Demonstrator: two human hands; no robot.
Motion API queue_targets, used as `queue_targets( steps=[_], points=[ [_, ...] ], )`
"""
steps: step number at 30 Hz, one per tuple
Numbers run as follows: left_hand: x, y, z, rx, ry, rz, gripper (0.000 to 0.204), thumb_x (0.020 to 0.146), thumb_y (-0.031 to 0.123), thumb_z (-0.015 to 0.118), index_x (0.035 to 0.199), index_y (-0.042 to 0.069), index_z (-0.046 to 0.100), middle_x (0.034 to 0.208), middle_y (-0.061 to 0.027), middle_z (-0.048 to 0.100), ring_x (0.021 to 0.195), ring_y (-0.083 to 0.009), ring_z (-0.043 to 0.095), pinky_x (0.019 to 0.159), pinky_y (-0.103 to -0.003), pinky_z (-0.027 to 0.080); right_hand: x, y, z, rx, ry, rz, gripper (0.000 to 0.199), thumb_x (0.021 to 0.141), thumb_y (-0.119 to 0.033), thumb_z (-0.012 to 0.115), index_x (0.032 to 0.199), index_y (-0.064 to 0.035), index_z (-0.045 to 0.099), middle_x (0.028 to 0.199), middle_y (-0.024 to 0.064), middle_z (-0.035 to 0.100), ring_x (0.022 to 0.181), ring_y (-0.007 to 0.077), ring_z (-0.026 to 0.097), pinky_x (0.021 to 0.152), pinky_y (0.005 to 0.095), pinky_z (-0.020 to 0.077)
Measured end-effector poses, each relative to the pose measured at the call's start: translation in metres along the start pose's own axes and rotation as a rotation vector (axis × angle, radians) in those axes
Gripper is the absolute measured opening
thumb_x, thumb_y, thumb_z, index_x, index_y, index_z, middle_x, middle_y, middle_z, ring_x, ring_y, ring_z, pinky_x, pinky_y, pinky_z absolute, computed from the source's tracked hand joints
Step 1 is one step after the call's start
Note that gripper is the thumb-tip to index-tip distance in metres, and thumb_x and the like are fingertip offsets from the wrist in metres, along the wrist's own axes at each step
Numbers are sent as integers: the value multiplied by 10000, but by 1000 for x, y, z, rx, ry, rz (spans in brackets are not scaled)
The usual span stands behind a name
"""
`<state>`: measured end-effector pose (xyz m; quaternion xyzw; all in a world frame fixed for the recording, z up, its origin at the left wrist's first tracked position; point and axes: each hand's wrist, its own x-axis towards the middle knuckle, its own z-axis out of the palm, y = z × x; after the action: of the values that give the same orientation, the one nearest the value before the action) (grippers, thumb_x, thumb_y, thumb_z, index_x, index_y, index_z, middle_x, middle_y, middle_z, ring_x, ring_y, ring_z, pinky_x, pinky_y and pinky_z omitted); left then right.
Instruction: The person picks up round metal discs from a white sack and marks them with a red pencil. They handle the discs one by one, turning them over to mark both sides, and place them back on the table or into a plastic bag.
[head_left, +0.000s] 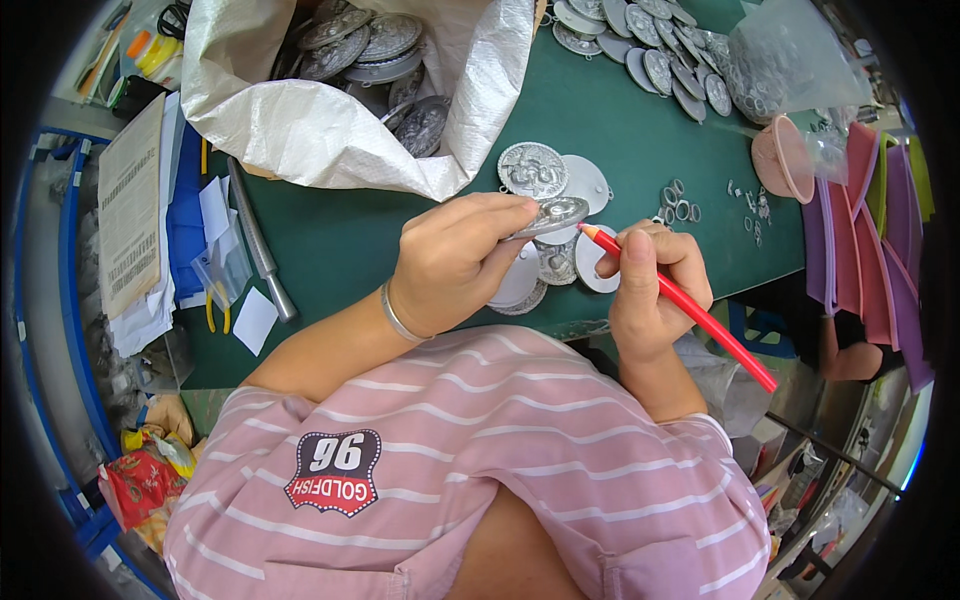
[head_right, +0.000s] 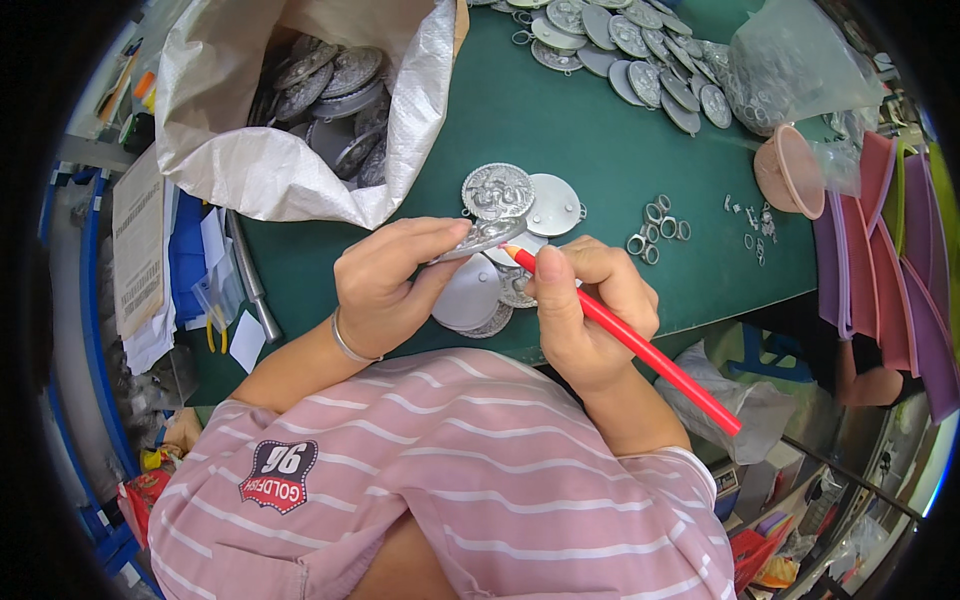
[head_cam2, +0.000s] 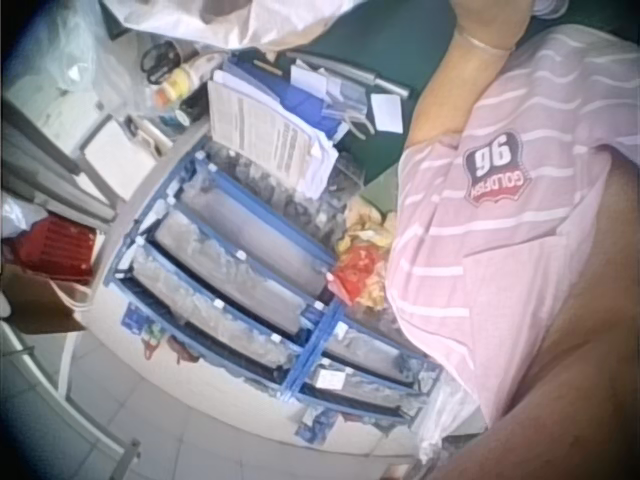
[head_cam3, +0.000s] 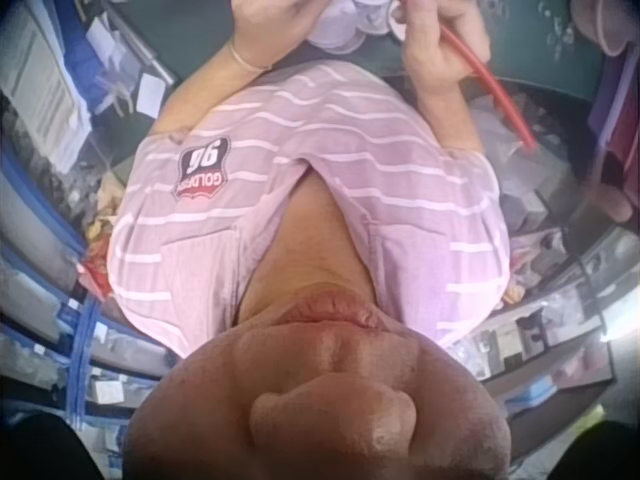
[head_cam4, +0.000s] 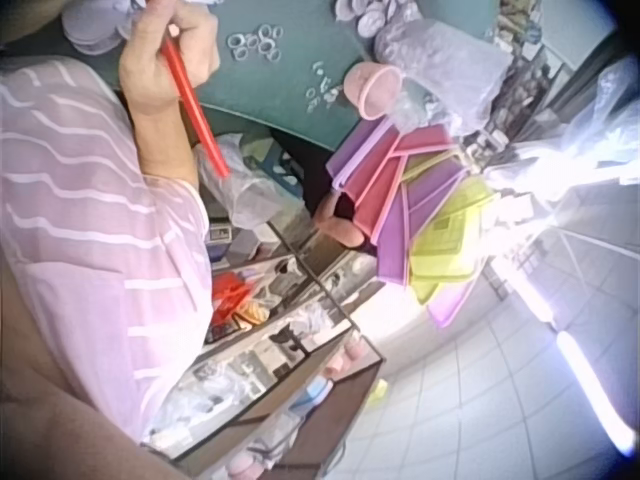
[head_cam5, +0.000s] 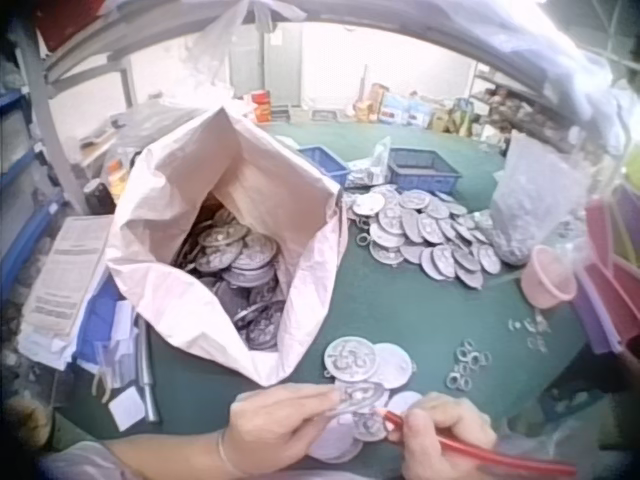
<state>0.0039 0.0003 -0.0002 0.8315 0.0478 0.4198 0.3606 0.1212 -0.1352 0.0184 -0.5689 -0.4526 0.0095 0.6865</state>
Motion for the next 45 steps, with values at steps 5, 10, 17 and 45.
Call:
queue_targets(
  steps=[5, 10, 17, 45],
  points=[
    [-1, -1, 0, -10, -25, 13, 278, 666, -81, 689, 930, -12, 639, 887, -150, 664, 768, -240, 658, 657, -277, 527, -1, -1, 1, -44, -14, 31, 129, 831, 27, 578, 732, 7, 497, 586, 78, 584, 501, 117, 534, 463, 235, 410],
    [-2, -1, -1, -36, -31, -1, 293, 662, -105, 669, 938, -10, 639, 900, -154, 662, 779, -243, 658, 669, -280, 529, -3, -3, 1, -103, -86, 67, 149, 823, 27, 581, 706, 0, 494, 576, 69, 575, 484, 119, 524, 457, 239, 406],
    [-2, -3, 1, -29, -33, 14, 312, 640, -109, 673, 933, -7, 644, 905, -147, 659, 781, -246, 655, 659, -284, 529, -6, -1, -1, 45, -24, 19, 109, 838, 14, 559, 755, 8, 490, 583, 85, 571, 504, 145, 533, 483, 261, 425],
    [-5, -5, 1, 90, -6, 37, 337, 538, -77, 702, 850, 42, 652, 759, -67, 620, 629, -194, 586, 546, -269, 428, -6, -1, 10, -46, -79, 13, 128, 812, 35, 582, 722, 15, 494, 581, 99, 563, 483, 138, 504, 457, 256, 401]
  ],
)
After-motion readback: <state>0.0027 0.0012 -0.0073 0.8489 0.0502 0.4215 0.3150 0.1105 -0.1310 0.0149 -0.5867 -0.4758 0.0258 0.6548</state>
